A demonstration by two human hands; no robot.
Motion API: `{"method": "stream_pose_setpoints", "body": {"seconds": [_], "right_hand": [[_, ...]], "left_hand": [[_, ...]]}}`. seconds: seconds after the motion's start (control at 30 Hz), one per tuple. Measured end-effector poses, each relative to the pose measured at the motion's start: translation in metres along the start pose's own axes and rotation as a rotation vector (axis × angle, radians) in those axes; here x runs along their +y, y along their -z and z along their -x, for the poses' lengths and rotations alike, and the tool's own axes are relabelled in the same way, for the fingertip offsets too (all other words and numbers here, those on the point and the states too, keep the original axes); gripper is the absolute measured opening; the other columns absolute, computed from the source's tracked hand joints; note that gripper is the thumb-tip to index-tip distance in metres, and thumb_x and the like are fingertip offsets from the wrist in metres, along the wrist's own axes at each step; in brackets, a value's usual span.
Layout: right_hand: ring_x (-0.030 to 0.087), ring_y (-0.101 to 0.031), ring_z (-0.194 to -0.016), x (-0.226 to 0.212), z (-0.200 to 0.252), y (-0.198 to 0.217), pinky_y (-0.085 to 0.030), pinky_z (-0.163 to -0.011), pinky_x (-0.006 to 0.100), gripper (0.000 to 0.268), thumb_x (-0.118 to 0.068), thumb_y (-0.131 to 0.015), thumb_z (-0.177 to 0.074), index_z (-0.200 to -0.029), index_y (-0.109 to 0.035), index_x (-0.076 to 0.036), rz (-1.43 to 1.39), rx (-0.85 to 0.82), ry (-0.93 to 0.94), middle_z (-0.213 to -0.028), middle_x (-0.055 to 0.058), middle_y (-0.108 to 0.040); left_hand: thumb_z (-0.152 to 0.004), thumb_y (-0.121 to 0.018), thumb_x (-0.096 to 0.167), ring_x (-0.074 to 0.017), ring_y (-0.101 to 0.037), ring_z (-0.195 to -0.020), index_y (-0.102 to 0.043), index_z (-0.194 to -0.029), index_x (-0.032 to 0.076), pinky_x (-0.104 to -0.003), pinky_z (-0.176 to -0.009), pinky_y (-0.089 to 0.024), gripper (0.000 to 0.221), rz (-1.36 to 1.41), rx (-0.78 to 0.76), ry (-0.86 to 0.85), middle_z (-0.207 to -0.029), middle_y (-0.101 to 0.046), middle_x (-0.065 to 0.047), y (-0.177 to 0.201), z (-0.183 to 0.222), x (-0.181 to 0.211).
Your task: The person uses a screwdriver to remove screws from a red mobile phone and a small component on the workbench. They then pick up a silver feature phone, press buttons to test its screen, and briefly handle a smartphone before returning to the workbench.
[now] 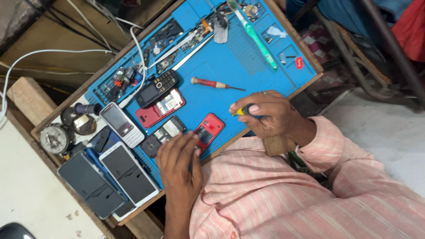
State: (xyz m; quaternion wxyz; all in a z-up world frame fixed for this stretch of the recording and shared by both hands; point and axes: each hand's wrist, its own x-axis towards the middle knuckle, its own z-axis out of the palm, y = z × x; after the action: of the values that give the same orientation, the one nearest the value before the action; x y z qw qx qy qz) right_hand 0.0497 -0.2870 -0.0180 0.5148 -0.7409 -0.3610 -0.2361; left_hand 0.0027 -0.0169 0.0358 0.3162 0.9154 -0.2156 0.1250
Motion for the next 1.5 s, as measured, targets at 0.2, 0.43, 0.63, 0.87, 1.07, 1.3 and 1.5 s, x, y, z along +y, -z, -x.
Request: {"method": "stream_pose_setpoints", "body": {"seconds": [0.2,0.43,0.63,0.87,1.07,1.3,1.5], "right_hand": [[0.033,-0.078,-0.096,-0.001,0.008,-0.002,-0.066,-0.082,0.042,0.058,0.001,-0.071,-0.099,-0.14,-0.035,-0.017,0.019,-0.023,-0.101,-0.107,0.023,-0.072],[0.034,-0.076,-0.1,-0.004,0.009,-0.004,-0.068,-0.08,0.045,0.064,0.004,-0.066,-0.1,-0.151,-0.038,-0.024,-0.158,0.08,-0.207,-0.113,0.027,-0.067],[0.032,-0.075,-0.096,0.0,0.016,-0.004,-0.068,-0.081,0.046,0.062,0.004,-0.062,-0.102,-0.153,-0.04,-0.024,-0.153,0.072,-0.192,-0.112,0.026,-0.067],[0.034,-0.076,-0.097,0.011,0.007,0.0,-0.068,-0.081,0.045,0.061,0.004,-0.067,-0.098,-0.146,-0.037,-0.021,-0.129,0.075,-0.137,-0.11,0.026,-0.068],[0.033,-0.076,-0.095,0.009,0.022,0.001,-0.069,-0.081,0.043,0.055,0.002,-0.066,-0.104,-0.146,-0.036,-0.019,-0.152,0.095,-0.132,-0.116,0.026,-0.067],[0.033,-0.075,-0.089,0.01,0.02,-0.01,-0.069,-0.079,0.044,0.047,-0.001,-0.069,-0.105,-0.138,-0.039,-0.015,-0.171,0.192,-0.182,-0.117,0.024,-0.067],[0.035,-0.075,-0.098,0.007,0.021,-0.009,-0.069,-0.082,0.047,0.071,0.006,-0.071,-0.097,-0.152,-0.036,-0.023,-0.218,0.082,-0.211,-0.114,0.027,-0.065]], "left_hand": [[-0.091,-0.068,0.008,-0.032,-0.069,-0.11,-0.07,-0.113,0.006,-0.047,-0.1,-0.051,0.023,0.564,-0.251,0.326,-0.114,-0.073,-0.011,0.048,0.075,0.004],[-0.089,-0.071,0.011,-0.0319,-0.068,-0.109,-0.07,-0.115,0.006,-0.047,-0.099,-0.051,0.027,0.509,-0.201,0.916,-0.114,-0.072,-0.01,0.058,0.154,-0.001],[-0.087,-0.073,0.013,-0.0319,-0.067,-0.108,-0.07,-0.116,0.006,-0.046,-0.098,-0.051,0.03,0.446,-0.243,1.117,-0.114,-0.071,-0.01,0.085,0.198,0.017],[-0.085,-0.075,0.016,-0.0318,-0.067,-0.107,-0.07,-0.118,0.005,-0.046,-0.097,-0.051,0.035,0.41,-0.344,1.008,-0.114,-0.07,-0.01,0.095,0.149,-0.009],[-0.083,-0.077,0.018,-0.0318,-0.066,-0.107,-0.07,-0.119,0.005,-0.045,-0.097,-0.051,0.039,0.469,-0.353,1.098,-0.114,-0.07,-0.01,0.082,0.178,0.011],[-0.081,-0.08,0.02,-0.0317,-0.065,-0.106,-0.07,-0.121,0.005,-0.045,-0.096,-0.051,0.044,0.509,-0.28,1.124,-0.114,-0.069,-0.01,0.062,0.195,0.02],[-0.079,-0.082,0.023,-0.0317,-0.064,-0.105,-0.07,-0.122,0.004,-0.044,-0.095,-0.05,0.048,0.491,-0.219,0.87,-0.114,-0.068,-0.01,0.033,0.142,0.004]]}}
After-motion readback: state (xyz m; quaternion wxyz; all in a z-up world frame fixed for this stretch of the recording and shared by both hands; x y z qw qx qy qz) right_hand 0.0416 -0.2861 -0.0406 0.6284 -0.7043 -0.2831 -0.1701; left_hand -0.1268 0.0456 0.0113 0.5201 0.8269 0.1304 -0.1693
